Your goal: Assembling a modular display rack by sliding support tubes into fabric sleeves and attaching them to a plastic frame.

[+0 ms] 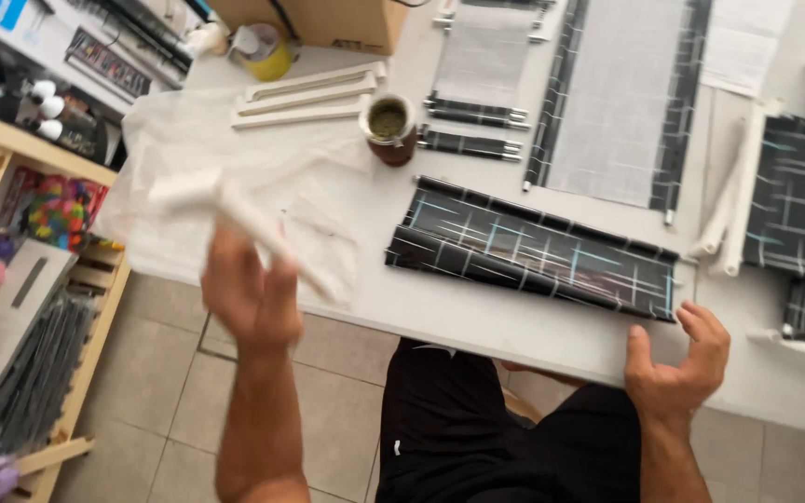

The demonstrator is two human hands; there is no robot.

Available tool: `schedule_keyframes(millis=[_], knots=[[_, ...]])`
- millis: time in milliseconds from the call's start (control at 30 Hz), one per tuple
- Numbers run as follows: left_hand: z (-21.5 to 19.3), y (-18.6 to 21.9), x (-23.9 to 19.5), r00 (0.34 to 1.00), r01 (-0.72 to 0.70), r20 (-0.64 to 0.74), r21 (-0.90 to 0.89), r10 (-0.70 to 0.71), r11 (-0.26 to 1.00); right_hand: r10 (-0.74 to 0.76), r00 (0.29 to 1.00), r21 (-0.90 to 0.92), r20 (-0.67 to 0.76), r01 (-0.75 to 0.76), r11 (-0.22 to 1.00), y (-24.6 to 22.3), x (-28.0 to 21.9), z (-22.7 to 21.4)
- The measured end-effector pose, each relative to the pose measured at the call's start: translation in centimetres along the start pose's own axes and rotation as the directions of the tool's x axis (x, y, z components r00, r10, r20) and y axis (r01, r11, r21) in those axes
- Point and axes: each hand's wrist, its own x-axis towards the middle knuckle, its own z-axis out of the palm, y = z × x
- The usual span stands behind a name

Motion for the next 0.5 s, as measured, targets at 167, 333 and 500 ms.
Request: schedule_keyframes(millis=[167, 333, 500], knots=[[3.8, 3.4, -12.4, 0.827, 0.553, 0.301, -0.591, -0.475, 0.588, 0.034, 0.994, 0.240, 0.104, -0.058, 0.969, -4.1, -0.4, -2.0], [12.4, 6.7, -16.9, 0.643, 0.766, 0.637, -0.532, -0.425, 0.362, -0.179, 0.911, 0.466, 0.372, -0.017, 0.885, -8.3, 0.1, -3.0], [16.0, 7.5, -16.8, 0.625, 0.771, 0.616, -0.391, -0.480, 0.503, -0.073, 0.834, 0.413, 0.546, -0.193, 0.890, -6.2, -1.3, -2.4]])
